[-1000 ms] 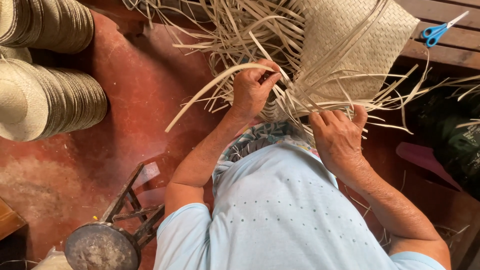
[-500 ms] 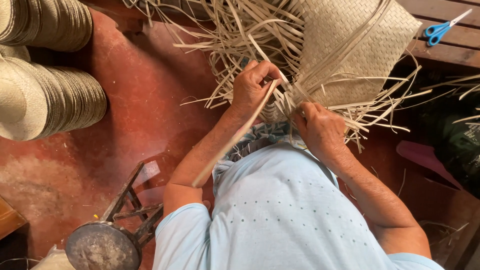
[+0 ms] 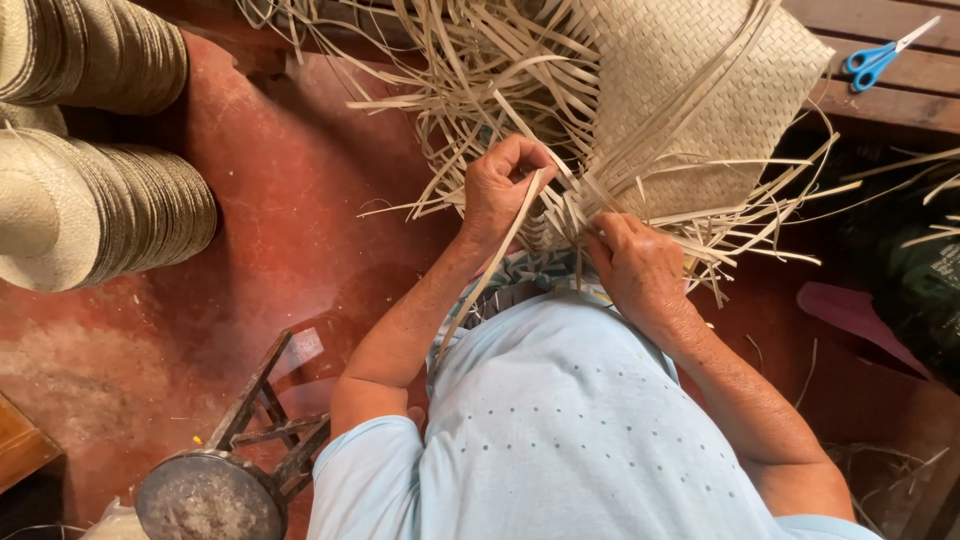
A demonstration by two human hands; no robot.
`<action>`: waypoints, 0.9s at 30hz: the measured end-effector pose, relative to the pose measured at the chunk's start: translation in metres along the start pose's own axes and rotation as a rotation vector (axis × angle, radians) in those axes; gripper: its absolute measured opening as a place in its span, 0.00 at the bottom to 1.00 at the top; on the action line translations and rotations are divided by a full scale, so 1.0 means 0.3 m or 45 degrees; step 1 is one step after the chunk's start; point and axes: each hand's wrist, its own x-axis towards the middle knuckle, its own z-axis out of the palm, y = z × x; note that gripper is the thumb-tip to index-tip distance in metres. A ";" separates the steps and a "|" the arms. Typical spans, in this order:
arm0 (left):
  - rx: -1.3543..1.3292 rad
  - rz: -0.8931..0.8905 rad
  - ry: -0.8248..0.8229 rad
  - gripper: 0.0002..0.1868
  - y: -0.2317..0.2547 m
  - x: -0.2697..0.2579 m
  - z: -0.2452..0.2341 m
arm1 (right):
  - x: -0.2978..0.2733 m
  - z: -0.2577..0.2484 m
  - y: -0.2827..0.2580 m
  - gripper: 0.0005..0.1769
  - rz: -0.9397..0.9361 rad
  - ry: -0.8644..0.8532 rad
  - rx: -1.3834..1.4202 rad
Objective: Weaving a hat using dried plant fibers on a wooden workbench.
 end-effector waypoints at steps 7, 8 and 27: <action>-0.257 -0.185 -0.103 0.07 -0.011 0.010 0.007 | -0.001 -0.002 0.008 0.11 0.008 -0.024 0.072; -0.263 -0.227 -0.118 0.07 -0.005 0.013 0.007 | -0.004 -0.002 0.011 0.11 0.020 -0.038 0.083; -0.342 -0.287 -0.194 0.09 -0.034 0.040 -0.009 | -0.002 -0.003 0.008 0.10 0.006 -0.026 0.119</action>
